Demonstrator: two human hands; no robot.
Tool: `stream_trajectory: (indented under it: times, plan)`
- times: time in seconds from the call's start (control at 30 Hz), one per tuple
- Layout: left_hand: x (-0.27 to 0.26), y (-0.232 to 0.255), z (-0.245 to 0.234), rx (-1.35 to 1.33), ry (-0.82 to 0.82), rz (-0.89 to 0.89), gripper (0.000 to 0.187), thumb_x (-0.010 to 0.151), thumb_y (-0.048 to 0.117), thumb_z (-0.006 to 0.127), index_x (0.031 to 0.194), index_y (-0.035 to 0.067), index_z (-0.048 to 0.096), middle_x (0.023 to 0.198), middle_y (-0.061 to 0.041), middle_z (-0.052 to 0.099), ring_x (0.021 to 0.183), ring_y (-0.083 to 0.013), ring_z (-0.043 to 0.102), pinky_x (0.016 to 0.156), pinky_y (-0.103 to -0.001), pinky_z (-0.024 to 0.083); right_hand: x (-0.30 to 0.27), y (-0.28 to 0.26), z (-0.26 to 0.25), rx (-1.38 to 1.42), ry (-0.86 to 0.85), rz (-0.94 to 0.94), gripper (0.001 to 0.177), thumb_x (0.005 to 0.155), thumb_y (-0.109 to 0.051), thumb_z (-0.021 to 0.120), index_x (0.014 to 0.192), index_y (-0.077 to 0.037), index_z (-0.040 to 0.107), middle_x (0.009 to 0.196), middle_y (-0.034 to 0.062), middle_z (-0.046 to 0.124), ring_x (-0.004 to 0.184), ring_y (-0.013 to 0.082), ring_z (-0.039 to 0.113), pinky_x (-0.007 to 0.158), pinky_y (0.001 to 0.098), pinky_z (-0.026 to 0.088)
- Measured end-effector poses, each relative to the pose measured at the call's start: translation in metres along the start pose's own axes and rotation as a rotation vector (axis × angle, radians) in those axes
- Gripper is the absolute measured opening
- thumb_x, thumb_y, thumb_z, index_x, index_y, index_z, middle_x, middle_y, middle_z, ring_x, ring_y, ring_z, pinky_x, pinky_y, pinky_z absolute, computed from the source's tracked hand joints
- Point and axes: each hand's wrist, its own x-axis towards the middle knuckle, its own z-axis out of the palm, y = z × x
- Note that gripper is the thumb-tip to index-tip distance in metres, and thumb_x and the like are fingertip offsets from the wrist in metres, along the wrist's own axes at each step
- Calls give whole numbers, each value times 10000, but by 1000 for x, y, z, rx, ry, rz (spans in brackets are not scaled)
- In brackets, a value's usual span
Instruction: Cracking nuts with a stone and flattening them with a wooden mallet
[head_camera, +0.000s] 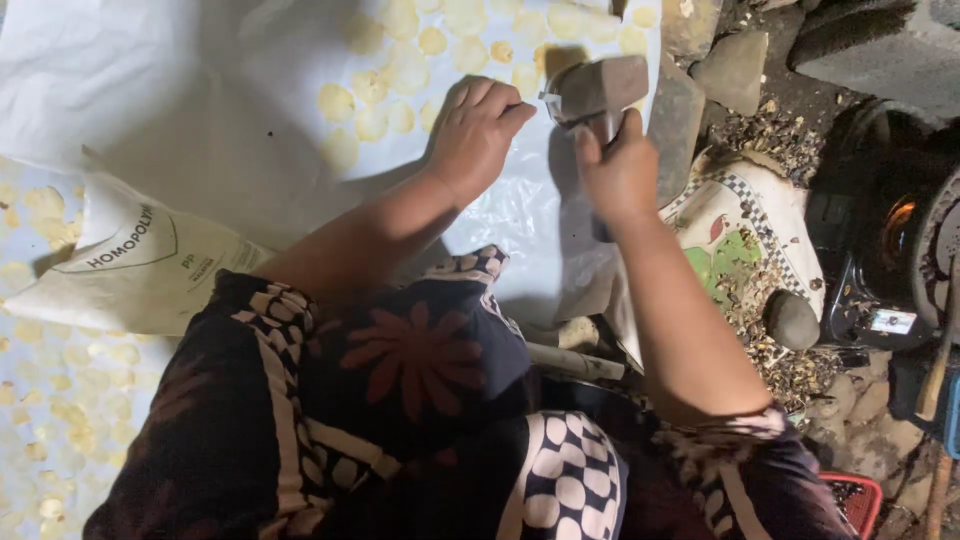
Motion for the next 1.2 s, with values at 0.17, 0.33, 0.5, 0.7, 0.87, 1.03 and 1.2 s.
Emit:
stream_trajectory:
  times: [0.17,0.33,0.5,0.7,0.87,1.03,1.2]
  plan:
    - [16,4,30,-67,3,-212,490,761,53,751,1194,181,563,878,31,635,857,-276,610,823,-409,464,6,-24,-67,372,65,-73,119,1064,-157,641,1098,-96,545,938,80,618,802,166,604,613,349,503]
    - [14,0,49,-94,4,-241,655,858,156,768,1436,113,462,978,-29,732,963,-318,641,846,-418,456,-20,-90,-127,552,513,-565,248,1146,-126,501,981,-69,324,612,135,470,449,240,539,387,355,441]
    - [5,6,3,154,-62,-184,381,783,-11,625,1160,41,593,982,-89,607,993,-316,566,921,-404,415,-13,32,8,-135,620,-134,402,1034,-356,487,983,38,548,847,160,518,752,289,521,683,432,437]
    - [-27,5,-34,58,-83,-116,416,884,357,844,1129,94,636,1130,-99,565,1083,-320,526,930,-427,429,-17,-19,19,-175,-114,39,490,1021,-471,542,1161,-22,406,880,366,674,821,620,623,644,689,444]
    - [-27,-2,-25,6,-2,-57,196,890,125,815,1012,88,665,1054,-76,569,996,-303,527,913,-409,463,14,-61,-37,205,-250,164,305,1050,-319,616,1115,-29,548,892,147,667,499,230,666,411,377,572]
    - [-29,-12,-31,-62,-3,-63,97,935,82,743,1023,98,705,1015,-51,576,961,-283,520,884,-397,456,-3,-36,9,170,-38,-114,382,1057,-340,550,1168,14,456,886,262,671,690,411,642,546,507,495]
    - [-16,-8,-24,-108,52,-79,108,905,77,795,908,73,687,971,-57,581,926,-278,532,843,-393,456,6,-32,-5,21,-107,-13,418,1021,-442,627,1054,-51,484,922,321,701,892,584,628,685,583,455]
